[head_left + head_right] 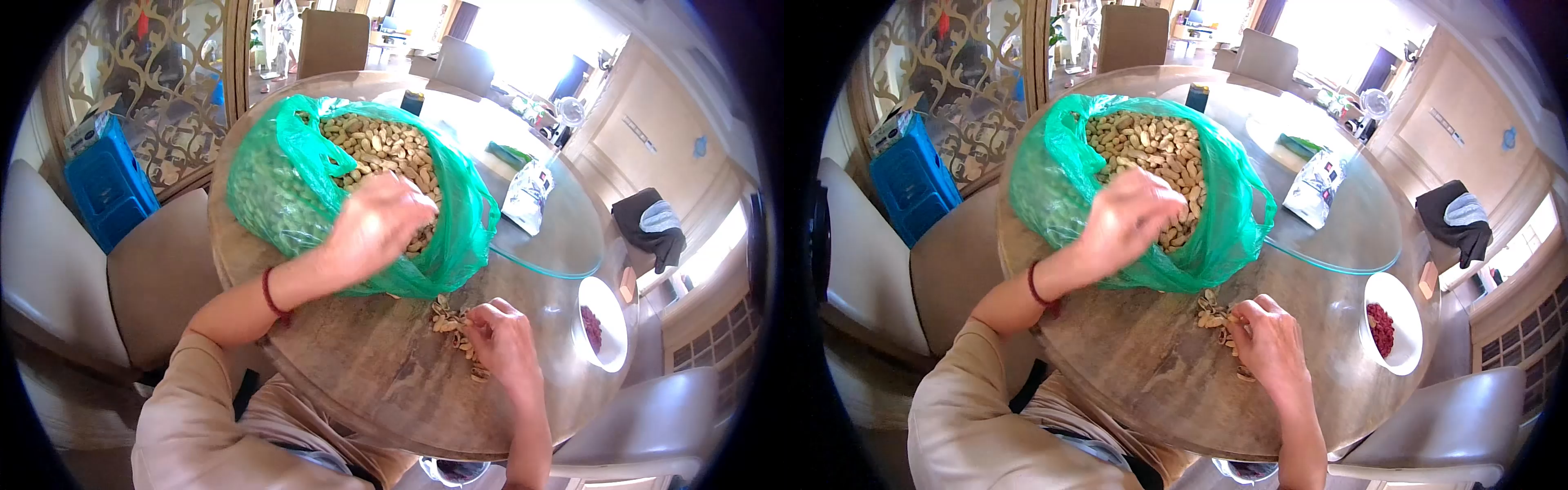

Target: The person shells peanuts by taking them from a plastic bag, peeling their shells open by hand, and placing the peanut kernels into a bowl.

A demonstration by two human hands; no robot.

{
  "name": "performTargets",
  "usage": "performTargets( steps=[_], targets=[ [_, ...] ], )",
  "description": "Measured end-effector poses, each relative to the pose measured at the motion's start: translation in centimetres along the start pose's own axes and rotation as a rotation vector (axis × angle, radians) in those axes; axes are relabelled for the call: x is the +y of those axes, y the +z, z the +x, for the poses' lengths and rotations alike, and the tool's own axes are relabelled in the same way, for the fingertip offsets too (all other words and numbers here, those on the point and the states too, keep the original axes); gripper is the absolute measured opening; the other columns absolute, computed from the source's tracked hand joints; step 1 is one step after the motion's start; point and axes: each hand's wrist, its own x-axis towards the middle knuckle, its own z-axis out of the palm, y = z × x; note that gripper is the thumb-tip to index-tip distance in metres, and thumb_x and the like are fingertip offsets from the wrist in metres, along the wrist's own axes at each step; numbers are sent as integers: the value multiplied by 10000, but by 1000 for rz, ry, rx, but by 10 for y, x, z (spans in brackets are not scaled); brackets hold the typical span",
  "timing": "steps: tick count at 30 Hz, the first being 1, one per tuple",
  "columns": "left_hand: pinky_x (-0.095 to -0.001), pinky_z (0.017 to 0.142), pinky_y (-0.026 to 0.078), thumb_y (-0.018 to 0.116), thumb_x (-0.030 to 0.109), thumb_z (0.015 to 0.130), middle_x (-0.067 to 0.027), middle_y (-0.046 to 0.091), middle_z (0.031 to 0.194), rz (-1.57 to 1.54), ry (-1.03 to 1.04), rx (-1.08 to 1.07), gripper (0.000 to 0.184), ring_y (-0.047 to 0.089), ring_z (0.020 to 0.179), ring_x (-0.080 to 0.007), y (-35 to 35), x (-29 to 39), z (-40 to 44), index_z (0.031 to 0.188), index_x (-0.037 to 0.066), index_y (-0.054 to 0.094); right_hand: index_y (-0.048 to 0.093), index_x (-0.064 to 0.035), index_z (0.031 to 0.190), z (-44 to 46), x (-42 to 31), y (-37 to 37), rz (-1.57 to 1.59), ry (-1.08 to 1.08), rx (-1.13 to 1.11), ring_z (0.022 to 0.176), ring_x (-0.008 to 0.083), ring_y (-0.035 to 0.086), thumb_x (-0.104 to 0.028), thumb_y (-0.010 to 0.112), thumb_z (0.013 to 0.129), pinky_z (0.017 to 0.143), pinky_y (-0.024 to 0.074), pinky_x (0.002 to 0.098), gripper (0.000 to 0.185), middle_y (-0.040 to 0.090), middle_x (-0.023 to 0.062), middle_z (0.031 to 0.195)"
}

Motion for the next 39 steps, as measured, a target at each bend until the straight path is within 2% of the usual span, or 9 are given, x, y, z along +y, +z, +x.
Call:
performTargets(
  steps=[5, 8, 10, 18, 21, 23, 27, 29, 39],
  targets=[
    [-369, 739, 493, 699, 62, 727, -62, 636, 850, 191, -226, -127, 96, 595, 821, -246, -12, -28, 3, 822, 63, 684, 644, -52, 858, -2, -2, -1, -27, 3, -10, 769, 315, 621, -100, 691, 743, 684, 492, 405, 134, 601, 121, 843],
    [-372, 750, 492, 700, 101, 730, -44, 601, 916, 225, -306, -362, 102, 563, 926, -251, -7, -31, -3, 829, 81, 687, 666, -28, 878, -2, -1, -1, -42, -91, 47, 616, 245, 621, -54, 705, 724, 576, 497, 342, 160, 601, 122, 807],
    [-371, 756, 493, 702, 99, 724, -44, 594, 919, 266, -326, -386, 104, 558, 936, -249, -7, -28, -4, 826, 86, 687, 663, -56, 846, -2, -2, -1, 9, -34, 43, 733, 304, 623, -93, 696, 735, 652, 497, 395, 121, 605, 110, 827],
    [-371, 769, 480, 726, 79, 683, -44, 592, 910, 296, -281, -381, 137, 556, 938, -247, -10, -24, -3, 807, 78, 669, 672, -48, 802, 0, -1, 1, 71, -102, 195, 672, 289, 616, -56, 685, 731, 598, 494, 370, 72, 607, 102, 745],
    [-349, 742, 485, 730, 45, 677, -45, 624, 874, 202, -149, -246, 138, 592, 878, -233, -12, -16, 5, 791, 63, 655, 670, -43, 819, 1, -4, -1, 106, -95, 239, 654, 275, 616, -48, 681, 744, 576, 490, 348, 76, 612, 105, 747],
    [-318, 701, 497, 728, 13, 686, -50, 647, 840, -232, -332, -213, 126, 622, 807, -212, -10, 3, 7, 772, 61, 648, 669, -40, 833, 1, -7, -1, 132, -75, 266, 643, 259, 620, -47, 679, 755, 561, 487, 332, 79, 619, 107, 753],
    [-274, 652, 500, 746, 14, 703, -56, 635, 821, -634, -296, -367, 137, 618, 772, -168, 3, 46, -5, 816, 65, 689, 659, -21, 938, -1, -12, 2, 417, -2, 215, 680, 129, 642, -51, 660, 813, 529, 495, 249, 128, 670, 100, 824],
    [-273, 661, 506, 740, 9, 721, -59, 629, 834, -727, -313, -414, 143, 617, 773, -163, 10, 55, -13, 844, 66, 695, 656, -12, 973, -2, -18, 2, 906, 192, 5, 713, 103, 638, -44, 651, 828, 541, 512, 231, 149, 673, 69, 841],
    [-246, 729, 498, 728, -32, 739, -62, 594, 959, -1135, -680, -396, 262, 580, 827, -116, 18, 56, -27, 987, 17, 661, 639, 22, 997, -1, -8, 12, 1140, 174, -42, 699, 136, 648, -24, 603, 874, 555, 545, 248, 136, 661, 88, 812]
  ],
)
